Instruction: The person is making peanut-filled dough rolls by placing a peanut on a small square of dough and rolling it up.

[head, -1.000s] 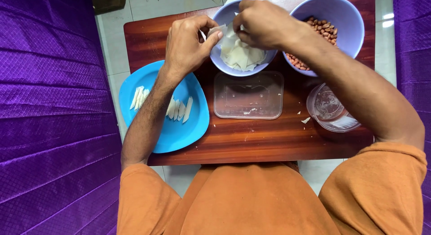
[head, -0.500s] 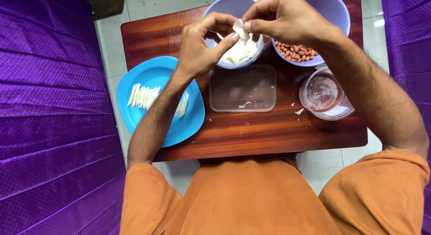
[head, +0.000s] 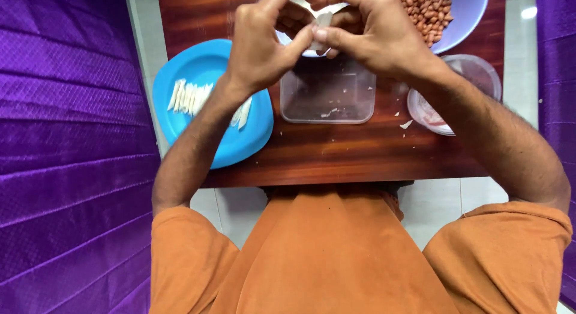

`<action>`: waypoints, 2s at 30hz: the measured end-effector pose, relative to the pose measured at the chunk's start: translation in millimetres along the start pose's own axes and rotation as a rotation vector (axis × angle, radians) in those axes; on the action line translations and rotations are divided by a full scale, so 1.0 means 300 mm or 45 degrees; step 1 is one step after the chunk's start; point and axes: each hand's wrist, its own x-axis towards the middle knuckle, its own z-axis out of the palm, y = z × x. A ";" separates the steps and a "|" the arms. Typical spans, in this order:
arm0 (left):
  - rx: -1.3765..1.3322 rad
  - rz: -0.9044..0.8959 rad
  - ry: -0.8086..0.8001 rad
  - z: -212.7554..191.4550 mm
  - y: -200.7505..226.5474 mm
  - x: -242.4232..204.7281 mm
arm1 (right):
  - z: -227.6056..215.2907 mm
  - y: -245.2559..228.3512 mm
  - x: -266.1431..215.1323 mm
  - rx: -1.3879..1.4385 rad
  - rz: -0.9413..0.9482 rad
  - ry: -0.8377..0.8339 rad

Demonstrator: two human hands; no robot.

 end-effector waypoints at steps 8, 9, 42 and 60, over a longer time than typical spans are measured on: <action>-0.042 -0.091 -0.001 0.019 -0.005 -0.106 | 0.053 0.027 -0.067 0.058 -0.046 -0.033; -0.051 -0.132 0.023 0.035 0.001 -0.112 | 0.055 0.025 -0.072 0.066 -0.031 -0.063; -0.619 -0.621 0.380 0.316 -0.074 -0.356 | 0.161 0.294 -0.240 0.379 0.208 0.480; -0.885 -0.686 0.395 0.346 -0.111 -0.387 | 0.168 0.271 -0.262 0.404 0.118 0.435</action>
